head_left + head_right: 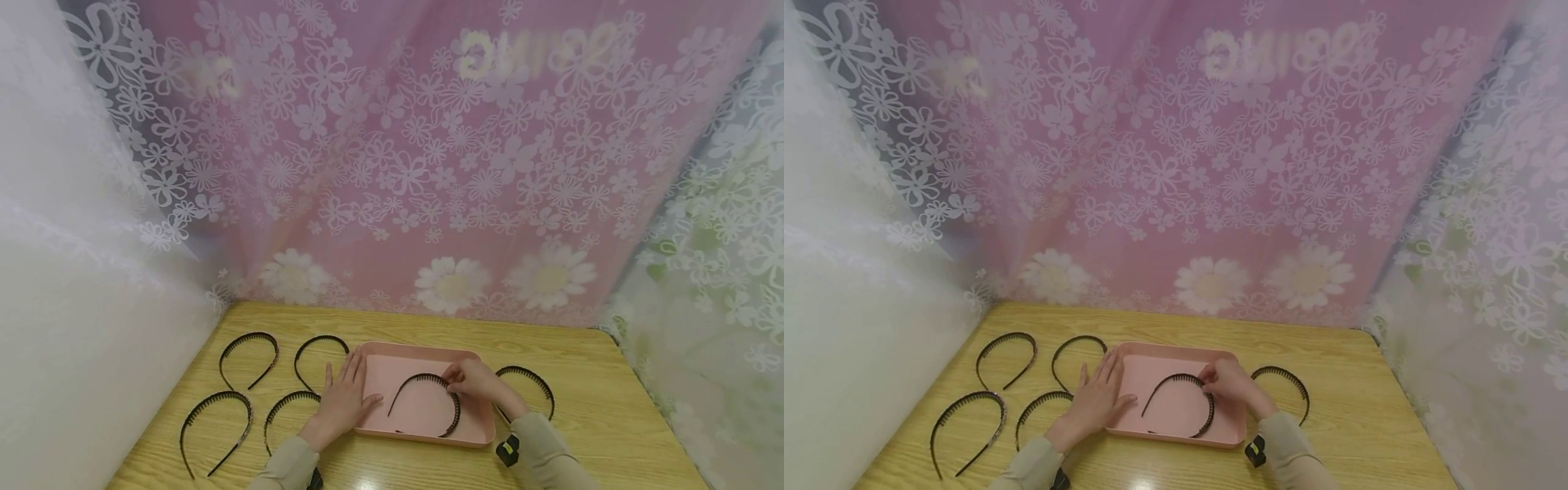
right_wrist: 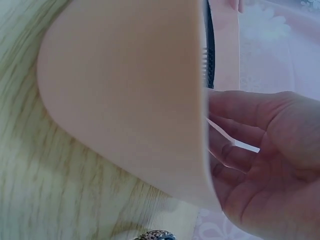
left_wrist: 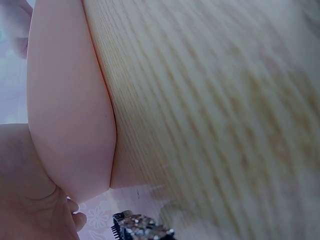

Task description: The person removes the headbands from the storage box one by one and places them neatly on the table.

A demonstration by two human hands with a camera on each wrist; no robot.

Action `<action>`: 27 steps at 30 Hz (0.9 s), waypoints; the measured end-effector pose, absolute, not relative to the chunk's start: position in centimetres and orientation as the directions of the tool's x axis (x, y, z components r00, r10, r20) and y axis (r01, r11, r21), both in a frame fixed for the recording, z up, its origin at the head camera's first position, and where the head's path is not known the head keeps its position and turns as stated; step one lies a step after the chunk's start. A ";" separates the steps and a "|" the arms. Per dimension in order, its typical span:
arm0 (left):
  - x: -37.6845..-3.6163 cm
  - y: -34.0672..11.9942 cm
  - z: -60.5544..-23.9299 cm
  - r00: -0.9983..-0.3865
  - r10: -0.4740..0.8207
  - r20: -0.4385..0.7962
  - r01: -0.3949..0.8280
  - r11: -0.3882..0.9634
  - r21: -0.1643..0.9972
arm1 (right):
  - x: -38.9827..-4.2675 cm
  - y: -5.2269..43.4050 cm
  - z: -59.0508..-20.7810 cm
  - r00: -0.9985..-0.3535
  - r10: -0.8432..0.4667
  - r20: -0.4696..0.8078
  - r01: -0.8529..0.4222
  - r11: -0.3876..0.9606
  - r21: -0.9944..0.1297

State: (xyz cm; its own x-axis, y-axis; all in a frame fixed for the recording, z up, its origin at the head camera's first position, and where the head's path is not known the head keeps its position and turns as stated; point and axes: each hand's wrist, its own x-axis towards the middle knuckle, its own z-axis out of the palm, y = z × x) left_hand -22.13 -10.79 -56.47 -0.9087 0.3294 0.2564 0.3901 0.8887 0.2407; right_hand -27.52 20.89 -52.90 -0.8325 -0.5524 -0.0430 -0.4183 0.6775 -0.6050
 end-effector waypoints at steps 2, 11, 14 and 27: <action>-22.0 -10.7 -56.1 -0.914 0.326 0.243 0.382 0.891 0.243 | -27.5 20.9 -52.9 -0.832 -0.554 -0.031 -0.426 0.674 -0.604; -21.5 -10.6 -55.1 -0.930 0.313 0.191 0.358 0.888 0.289 | -27.9 21.4 -52.8 -0.806 -0.591 0.039 -0.413 0.514 -0.752; -21.4 -10.6 -55.0 -0.932 0.313 0.181 0.354 0.891 0.285 | -27.6 21.6 -52.2 -0.804 -0.595 0.019 -0.383 0.493 -0.781; -21.6 -10.6 -55.3 -0.934 0.313 0.172 0.351 0.895 0.276 | -26.7 22.4 -50.6 -0.817 -0.562 -0.130 -0.176 0.457 -0.872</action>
State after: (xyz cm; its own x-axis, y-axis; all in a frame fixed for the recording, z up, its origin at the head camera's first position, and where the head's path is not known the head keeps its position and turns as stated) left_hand -21.61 -10.60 -55.31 -0.9340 0.3128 0.1725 0.3507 0.8948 0.2762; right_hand -26.67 22.39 -50.59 -0.8167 -0.5622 -0.1302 -0.1759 0.4573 -0.8717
